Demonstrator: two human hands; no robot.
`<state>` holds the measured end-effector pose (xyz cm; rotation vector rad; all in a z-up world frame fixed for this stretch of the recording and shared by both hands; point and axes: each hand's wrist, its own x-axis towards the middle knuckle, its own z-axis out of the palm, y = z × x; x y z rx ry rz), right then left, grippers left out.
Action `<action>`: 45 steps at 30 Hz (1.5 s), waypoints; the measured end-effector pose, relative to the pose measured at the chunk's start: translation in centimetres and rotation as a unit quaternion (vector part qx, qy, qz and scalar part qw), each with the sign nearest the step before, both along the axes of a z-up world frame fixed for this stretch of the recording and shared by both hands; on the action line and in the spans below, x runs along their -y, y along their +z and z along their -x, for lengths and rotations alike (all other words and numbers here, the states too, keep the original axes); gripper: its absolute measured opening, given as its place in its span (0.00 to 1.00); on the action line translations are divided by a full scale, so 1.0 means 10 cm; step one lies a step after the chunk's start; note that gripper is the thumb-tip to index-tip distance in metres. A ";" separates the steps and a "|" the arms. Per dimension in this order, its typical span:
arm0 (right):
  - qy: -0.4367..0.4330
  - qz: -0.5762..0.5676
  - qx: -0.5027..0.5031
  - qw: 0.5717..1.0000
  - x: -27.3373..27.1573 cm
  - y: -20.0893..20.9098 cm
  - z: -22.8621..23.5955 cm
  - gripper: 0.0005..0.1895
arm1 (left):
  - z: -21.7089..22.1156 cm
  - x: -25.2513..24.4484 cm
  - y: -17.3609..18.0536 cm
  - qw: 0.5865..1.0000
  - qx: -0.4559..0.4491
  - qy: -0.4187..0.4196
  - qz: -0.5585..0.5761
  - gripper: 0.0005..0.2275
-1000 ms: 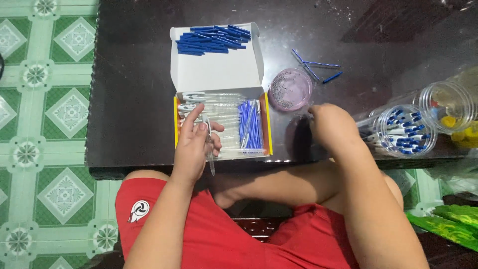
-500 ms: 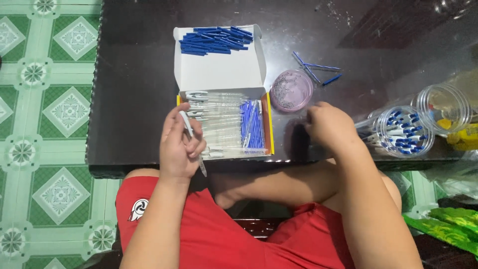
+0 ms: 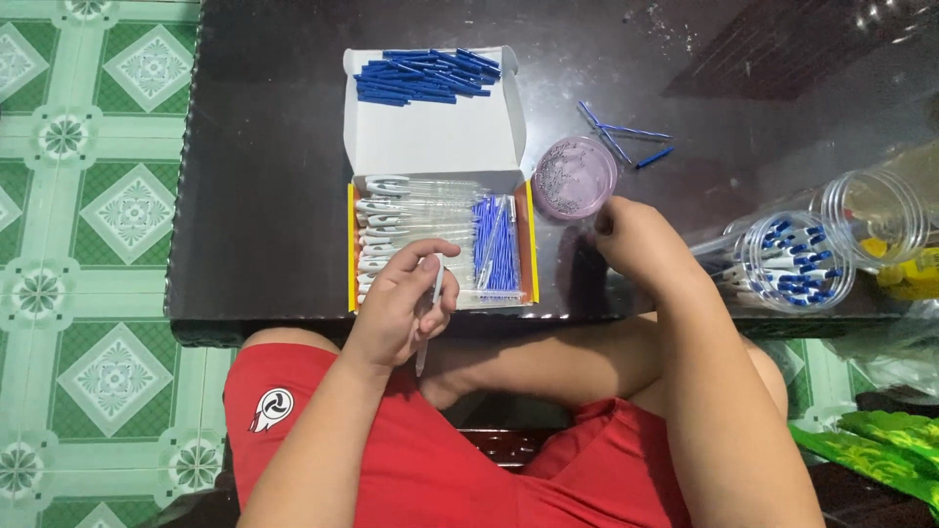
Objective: Assembling pens by inserting ink refills into barrels and attaching caps
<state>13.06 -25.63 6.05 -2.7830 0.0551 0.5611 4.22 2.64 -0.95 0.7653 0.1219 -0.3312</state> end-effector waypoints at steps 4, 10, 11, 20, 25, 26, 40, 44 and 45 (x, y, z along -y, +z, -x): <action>0.010 -0.005 -0.019 1.000 0.00 0.03 0.01 0.14 | 0.01 0.01 0.11 1.000 -0.005 -0.005 -0.015 0.12; 0.016 0.008 -0.012 1.000 0.03 -0.14 -0.04 0.16 | 0.02 0.03 0.06 1.000 -0.005 -0.006 -0.019 0.12; 0.017 0.008 -0.013 1.000 0.03 -0.14 -0.04 0.16 | 0.02 0.04 0.04 1.000 -0.006 -0.006 -0.019 0.12; -0.028 -0.132 0.058 0.989 -0.06 0.15 0.14 0.14 | 0.10 0.16 0.12 0.982 0.015 -0.069 -0.175 0.12; 0.179 -0.385 0.057 0.903 -0.38 0.39 0.43 0.10 | 0.16 0.26 0.28 0.963 0.076 -0.136 -0.220 0.13; 0.180 -0.386 0.057 0.903 -0.44 0.40 0.45 0.10 | 0.16 0.26 0.27 0.963 0.075 -0.135 -0.221 0.13; 0.259 -0.302 0.057 0.916 -0.56 0.46 0.40 0.10 | 0.15 0.23 0.15 0.970 0.017 -0.120 -0.212 0.11; 0.378 -0.152 0.147 0.901 -0.58 -0.20 0.20 0.08 | 0.08 0.22 0.14 0.979 -0.002 -0.075 -0.188 0.10; 0.414 -0.061 0.220 0.881 -0.64 -0.33 0.22 0.05 | 0.06 0.22 0.14 0.981 -0.008 -0.073 -0.179 0.10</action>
